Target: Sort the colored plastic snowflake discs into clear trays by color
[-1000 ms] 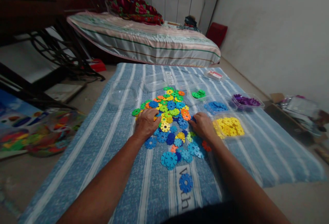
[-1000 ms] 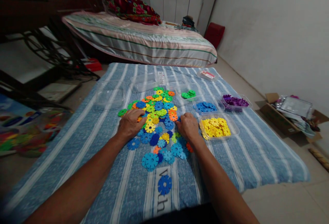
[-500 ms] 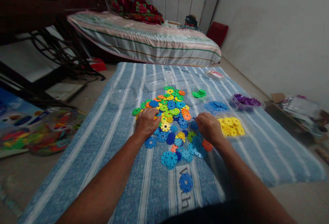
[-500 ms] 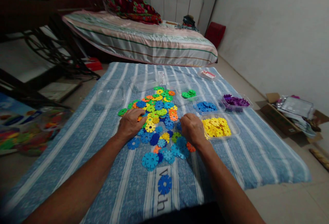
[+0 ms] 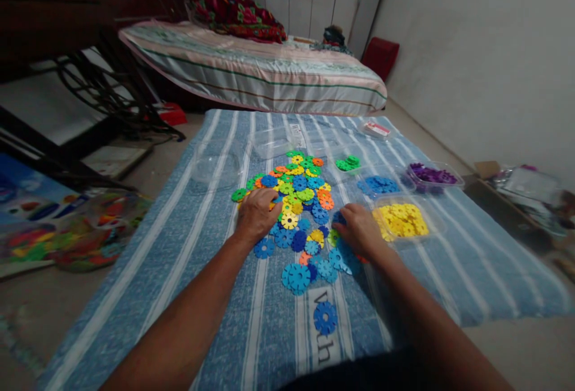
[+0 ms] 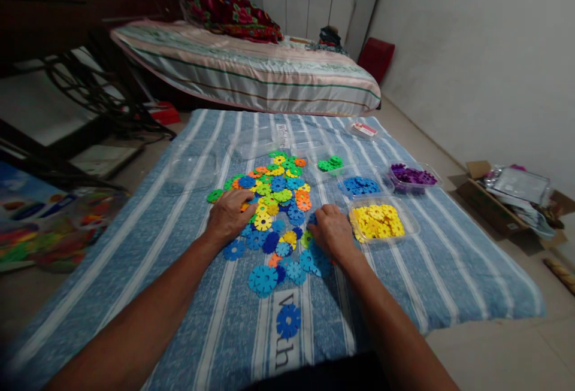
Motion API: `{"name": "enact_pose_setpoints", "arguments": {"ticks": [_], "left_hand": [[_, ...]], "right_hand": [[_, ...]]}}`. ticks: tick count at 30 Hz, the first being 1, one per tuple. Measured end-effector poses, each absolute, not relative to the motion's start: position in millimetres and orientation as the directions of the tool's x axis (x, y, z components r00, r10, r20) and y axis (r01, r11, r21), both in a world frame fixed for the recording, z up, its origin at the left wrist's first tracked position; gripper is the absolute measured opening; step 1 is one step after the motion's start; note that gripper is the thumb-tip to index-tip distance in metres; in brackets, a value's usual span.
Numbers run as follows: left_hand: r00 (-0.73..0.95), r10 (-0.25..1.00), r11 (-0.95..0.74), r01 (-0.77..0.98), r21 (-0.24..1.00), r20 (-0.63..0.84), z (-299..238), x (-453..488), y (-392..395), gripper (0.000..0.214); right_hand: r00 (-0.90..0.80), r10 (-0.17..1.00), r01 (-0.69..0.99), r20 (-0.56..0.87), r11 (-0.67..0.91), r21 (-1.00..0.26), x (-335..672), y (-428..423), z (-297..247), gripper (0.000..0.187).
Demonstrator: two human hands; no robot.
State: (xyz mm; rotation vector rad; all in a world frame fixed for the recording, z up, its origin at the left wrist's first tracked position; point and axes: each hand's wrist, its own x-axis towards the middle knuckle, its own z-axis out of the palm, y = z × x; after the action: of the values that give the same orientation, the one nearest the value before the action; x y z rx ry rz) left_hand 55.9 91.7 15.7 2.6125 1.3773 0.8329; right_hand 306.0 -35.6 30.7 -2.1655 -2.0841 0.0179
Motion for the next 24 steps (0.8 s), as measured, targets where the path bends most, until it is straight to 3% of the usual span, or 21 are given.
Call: {"name": "enact_pose_setpoints", "arguments": {"ticks": [4, 8, 13, 18, 22, 24], "left_hand": [[0.452, 0.777, -0.599, 0.744, 0.296, 0.439, 14.5, 56.0, 92.5, 0.014], [0.450, 0.769, -0.606, 0.740, 0.293, 0.454, 12.7, 56.0, 93.1, 0.014], [0.452, 0.773, -0.604, 0.739, 0.297, 0.446, 12.2, 55.4, 93.3, 0.015], [0.454, 0.772, -0.605, 0.738, 0.298, 0.445, 13.8, 55.7, 92.6, 0.014], [0.447, 0.773, -0.602, 0.741, 0.297, 0.450, 13.8, 55.7, 92.0, 0.013], [0.445, 0.774, -0.601, 0.739, 0.304, 0.450, 13.0, 55.7, 92.0, 0.013]], "right_hand": [[0.074, 0.997, 0.994, -0.001, -0.074, -0.080, 300.1, -34.1, 29.7, 0.021], [0.046, 0.998, 0.997, 0.045, -0.043, -0.064, 300.3, -36.4, 29.6, 0.024], [-0.021, 0.977, 0.999, 0.212, 0.029, -0.037, 304.1, -41.5, 24.2, 0.028], [-0.064, 0.869, 0.994, 0.490, 0.101, -0.050, 331.0, -26.2, 44.1, 0.030], [0.214, 0.676, 0.971, 0.705, -0.068, -0.230, 347.6, -14.7, 84.4, 0.019], [0.279, 0.651, 0.913, 0.706, 0.048, -0.405, 341.4, -25.1, 106.8, 0.015]]}}
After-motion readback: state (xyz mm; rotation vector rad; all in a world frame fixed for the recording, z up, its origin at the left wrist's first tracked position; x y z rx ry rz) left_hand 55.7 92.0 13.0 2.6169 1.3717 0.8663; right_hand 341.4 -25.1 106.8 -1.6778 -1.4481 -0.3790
